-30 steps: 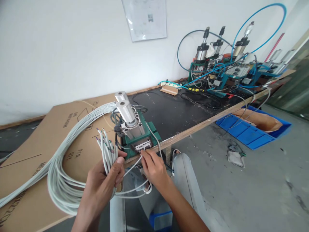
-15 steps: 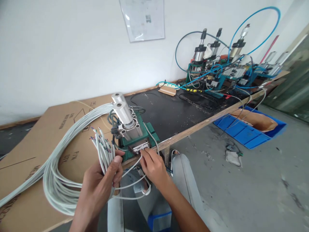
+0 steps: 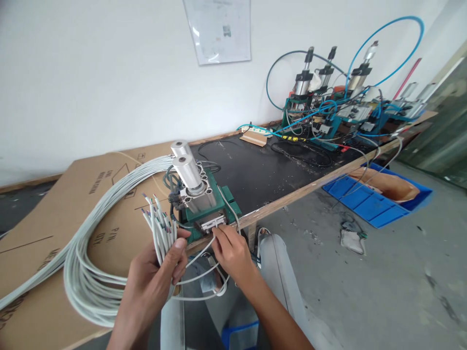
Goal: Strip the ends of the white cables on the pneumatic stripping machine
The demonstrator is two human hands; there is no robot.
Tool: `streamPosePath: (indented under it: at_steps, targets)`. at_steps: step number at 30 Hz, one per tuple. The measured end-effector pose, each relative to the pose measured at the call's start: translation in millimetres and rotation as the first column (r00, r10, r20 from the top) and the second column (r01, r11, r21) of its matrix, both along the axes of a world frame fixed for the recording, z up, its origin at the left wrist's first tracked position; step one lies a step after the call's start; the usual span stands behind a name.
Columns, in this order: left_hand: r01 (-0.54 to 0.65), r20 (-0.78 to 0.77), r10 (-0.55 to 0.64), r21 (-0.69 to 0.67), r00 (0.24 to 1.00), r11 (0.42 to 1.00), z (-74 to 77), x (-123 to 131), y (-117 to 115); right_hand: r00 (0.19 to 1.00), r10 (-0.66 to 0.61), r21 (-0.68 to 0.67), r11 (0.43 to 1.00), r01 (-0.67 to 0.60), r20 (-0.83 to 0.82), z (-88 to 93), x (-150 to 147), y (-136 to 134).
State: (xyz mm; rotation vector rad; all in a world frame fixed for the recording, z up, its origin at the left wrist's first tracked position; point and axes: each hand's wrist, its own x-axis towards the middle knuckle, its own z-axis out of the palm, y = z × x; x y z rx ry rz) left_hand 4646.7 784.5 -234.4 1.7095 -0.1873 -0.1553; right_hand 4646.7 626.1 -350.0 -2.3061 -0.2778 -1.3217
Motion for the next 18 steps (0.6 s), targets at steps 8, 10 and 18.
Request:
streamPosePath:
  at_steps: [8, 10, 18]
  targets:
    - [-0.017, -0.006, 0.017, -0.037, 1.000, 0.999, -0.5, 1, -2, 1.000, 0.013, 0.008, 1.000, -0.013, -0.009, 3.5, -2, -1]
    - [-0.023, -0.034, 0.021, -0.051, 0.999, 0.998, -1.0, 0, -2, 0.999, 0.036, -0.006, 0.999, -0.036, 0.000, 4.0, -6, -3]
    - [0.302, -0.034, -0.301, 0.200, 0.953, 0.932, -17.5, -26, 24, 0.984, 0.116, -0.088, 0.988, -0.128, -0.135, -17.2, -74, -1]
